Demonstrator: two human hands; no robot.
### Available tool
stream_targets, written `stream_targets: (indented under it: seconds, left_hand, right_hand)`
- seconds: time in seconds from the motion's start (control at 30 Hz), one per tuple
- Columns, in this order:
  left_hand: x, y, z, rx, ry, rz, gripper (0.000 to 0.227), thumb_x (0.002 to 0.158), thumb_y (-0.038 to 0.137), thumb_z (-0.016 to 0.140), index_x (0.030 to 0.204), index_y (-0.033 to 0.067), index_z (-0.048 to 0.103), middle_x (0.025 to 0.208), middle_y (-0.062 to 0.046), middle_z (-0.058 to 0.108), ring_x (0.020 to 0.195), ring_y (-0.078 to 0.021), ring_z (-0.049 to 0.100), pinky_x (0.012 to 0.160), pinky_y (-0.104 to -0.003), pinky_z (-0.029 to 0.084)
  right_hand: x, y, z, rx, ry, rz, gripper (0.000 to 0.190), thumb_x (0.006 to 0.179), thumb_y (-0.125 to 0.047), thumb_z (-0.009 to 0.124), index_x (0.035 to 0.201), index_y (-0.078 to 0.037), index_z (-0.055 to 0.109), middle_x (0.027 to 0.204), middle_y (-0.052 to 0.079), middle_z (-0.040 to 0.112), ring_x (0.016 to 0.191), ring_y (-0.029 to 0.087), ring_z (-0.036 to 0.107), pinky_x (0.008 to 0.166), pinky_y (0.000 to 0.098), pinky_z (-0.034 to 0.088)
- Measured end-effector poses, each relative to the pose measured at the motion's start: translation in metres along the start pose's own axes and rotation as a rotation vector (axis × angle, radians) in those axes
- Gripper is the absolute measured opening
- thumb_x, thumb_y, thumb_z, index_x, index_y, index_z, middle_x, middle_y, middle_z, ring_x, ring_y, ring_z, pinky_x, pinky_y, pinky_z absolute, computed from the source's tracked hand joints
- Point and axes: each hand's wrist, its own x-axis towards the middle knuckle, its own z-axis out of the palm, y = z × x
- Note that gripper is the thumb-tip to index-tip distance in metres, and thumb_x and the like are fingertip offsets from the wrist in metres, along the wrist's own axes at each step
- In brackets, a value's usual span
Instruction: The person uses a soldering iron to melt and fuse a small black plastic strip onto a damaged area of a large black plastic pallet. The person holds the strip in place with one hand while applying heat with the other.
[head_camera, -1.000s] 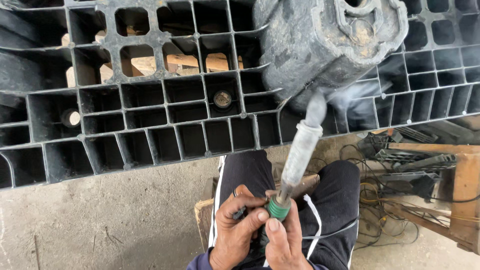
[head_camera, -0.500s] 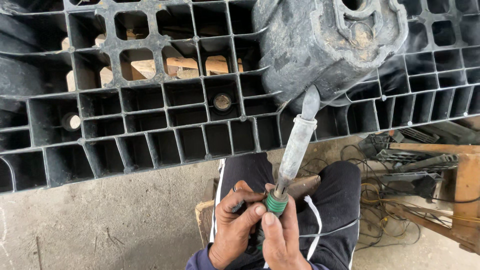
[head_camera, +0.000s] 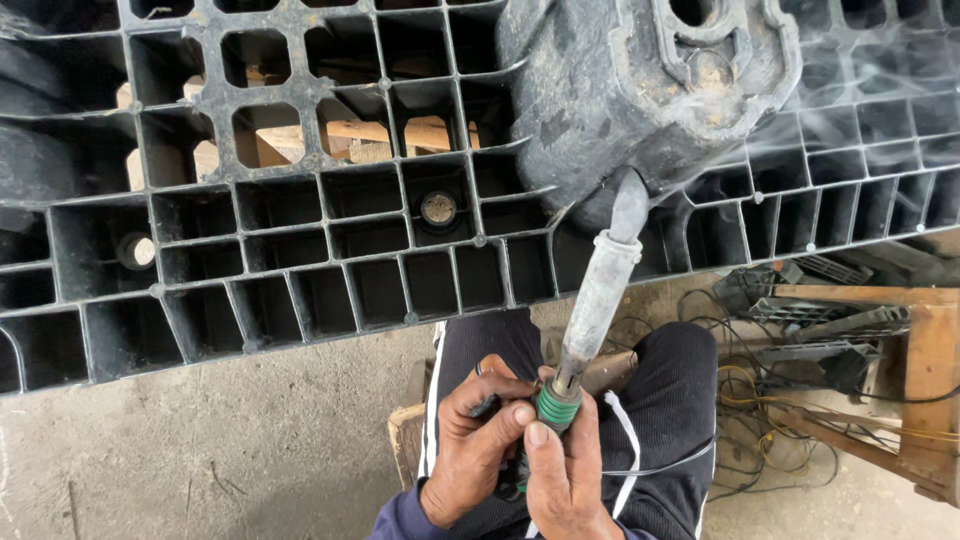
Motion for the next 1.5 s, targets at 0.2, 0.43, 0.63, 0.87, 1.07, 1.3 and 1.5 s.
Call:
stream_targets:
  seconds: [0.2,0.43,0.63,0.87,1.07,1.3,1.5]
  left_hand:
    - [-0.001,-0.012,0.011,-0.036,-0.024,-0.006,0.013,0.097,0.008,0.073,0.104,-0.0034,0.072,0.091,-0.002,0.056,0.066,-0.0050,0.050,0.053,-0.021,0.041]
    - [0.004,-0.033,0.034,-0.098,-0.018,0.015,0.013,0.096,0.006,0.073,0.104,-0.0033,0.070,0.090,-0.003,0.056,0.064,-0.0054,0.054,0.051,-0.021,0.044]
    - [0.002,-0.042,0.050,-0.121,-0.036,0.000,0.013,0.098,0.006,0.073,0.106,-0.0038,0.070,0.093,-0.006,0.059,0.064,-0.0079,0.058,0.051,-0.022,0.049]
    - [0.009,-0.055,0.071,-0.255,-0.059,-0.005,0.012,0.098,0.004,0.070,0.107,-0.0042,0.068,0.108,-0.009,0.063,0.079,-0.0166,0.069,0.061,-0.029,0.058]
    - [0.022,-0.068,0.091,-0.243,-0.069,-0.047,0.016,0.101,0.003,0.070,0.114,-0.0065,0.069,0.105,-0.009,0.061,0.082,-0.0177,0.068,0.070,-0.031,0.059]
    - [0.037,-0.083,0.105,-0.255,-0.062,-0.017,0.017,0.100,0.002,0.071,0.114,-0.0063,0.068,0.105,-0.008,0.059,0.083,-0.0180,0.069,0.070,-0.031,0.060]
    - [0.041,-0.087,0.110,-0.269,-0.009,-0.012,0.017,0.097,0.002,0.072,0.112,-0.0055,0.067,0.106,-0.008,0.063,0.081,-0.0170,0.070,0.066,-0.030,0.060]
  right_hand:
    - [0.002,-0.002,-0.020,0.011,0.037,-0.031,0.051,0.100,-0.021,0.054,0.144,0.003,0.045,0.120,0.013,0.060,0.104,0.018,0.056,0.094,0.0360,0.049]
    - [0.014,-0.008,-0.051,0.167,-0.008,-0.060,0.046,0.100,-0.021,0.058,0.139,0.003,0.053,0.123,0.010,0.059,0.110,0.016,0.054,0.099,0.0325,0.043]
    - [0.017,-0.013,-0.079,0.196,-0.093,-0.045,0.047,0.100,-0.021,0.060,0.140,0.004,0.054,0.114,0.010,0.061,0.089,0.014,0.057,0.073,0.0290,0.050]
    - [0.030,-0.025,-0.116,0.044,-0.153,0.020,0.047,0.096,-0.014,0.059,0.139,0.003,0.053,0.109,0.009,0.066,0.073,0.012,0.060,0.062,0.0261,0.052]
    - [0.049,-0.030,-0.148,-0.091,-0.173,-0.023,0.048,0.096,-0.014,0.062,0.140,0.003,0.054,0.105,0.007,0.067,0.075,0.009,0.059,0.065,0.0238,0.051]
    - [0.070,-0.030,-0.175,-0.099,-0.249,-0.064,0.050,0.097,-0.016,0.064,0.143,0.004,0.055,0.106,0.007,0.066,0.082,0.008,0.058,0.072,0.0225,0.049]
    - [0.085,-0.026,-0.178,-0.093,-0.321,-0.210,0.046,0.100,-0.016,0.060,0.141,0.006,0.056,0.126,0.011,0.064,0.114,0.015,0.059,0.105,0.0283,0.046]
